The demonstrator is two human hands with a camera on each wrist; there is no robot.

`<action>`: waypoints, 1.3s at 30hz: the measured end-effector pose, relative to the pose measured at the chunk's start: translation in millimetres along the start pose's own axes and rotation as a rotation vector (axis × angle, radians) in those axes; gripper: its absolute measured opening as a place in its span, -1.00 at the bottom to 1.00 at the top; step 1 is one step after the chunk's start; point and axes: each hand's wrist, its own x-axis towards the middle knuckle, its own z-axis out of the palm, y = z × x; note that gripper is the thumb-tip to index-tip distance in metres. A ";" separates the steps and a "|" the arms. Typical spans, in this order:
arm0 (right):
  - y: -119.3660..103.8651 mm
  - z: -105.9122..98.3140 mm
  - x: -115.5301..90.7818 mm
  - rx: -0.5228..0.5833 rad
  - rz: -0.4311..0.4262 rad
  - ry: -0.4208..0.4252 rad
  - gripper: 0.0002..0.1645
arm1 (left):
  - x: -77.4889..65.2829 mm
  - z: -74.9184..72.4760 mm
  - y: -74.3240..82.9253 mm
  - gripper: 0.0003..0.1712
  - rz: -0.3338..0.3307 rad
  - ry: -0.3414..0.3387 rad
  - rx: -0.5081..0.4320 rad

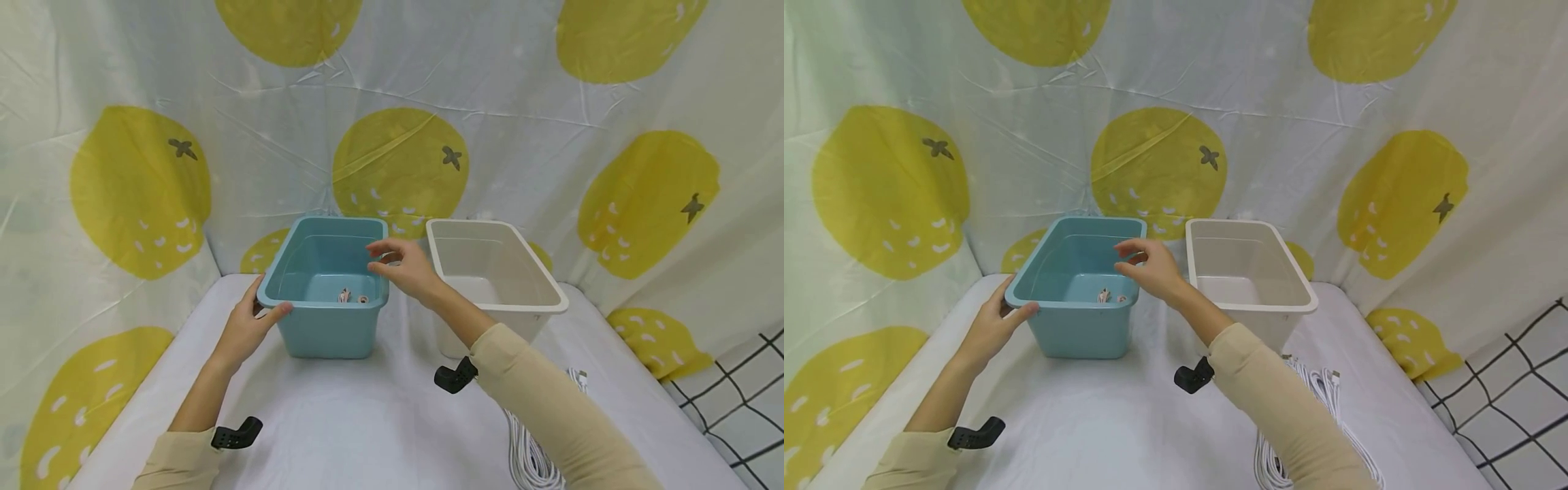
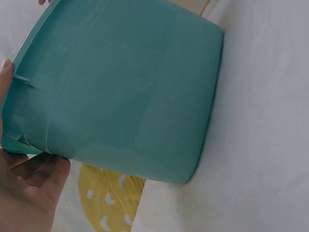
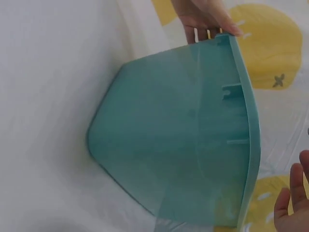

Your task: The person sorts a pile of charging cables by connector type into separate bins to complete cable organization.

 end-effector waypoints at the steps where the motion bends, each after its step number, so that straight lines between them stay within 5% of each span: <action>1: 0.2 -1.5 -2.1 -0.009 -0.001 -0.007 -0.58 | -0.2 0.1 0.2 0.03 0.000 0.001 -0.001; 22: 5.3 -53.8 -47.7 -0.007 -0.020 0.046 -0.45 | -1.1 -0.1 1.5 0.02 0.006 0.003 0.004; 39: 12.2 -101.5 -119.0 -0.076 -0.122 0.073 -0.53 | -2.1 -1.0 4.0 0.03 -0.016 -0.011 0.015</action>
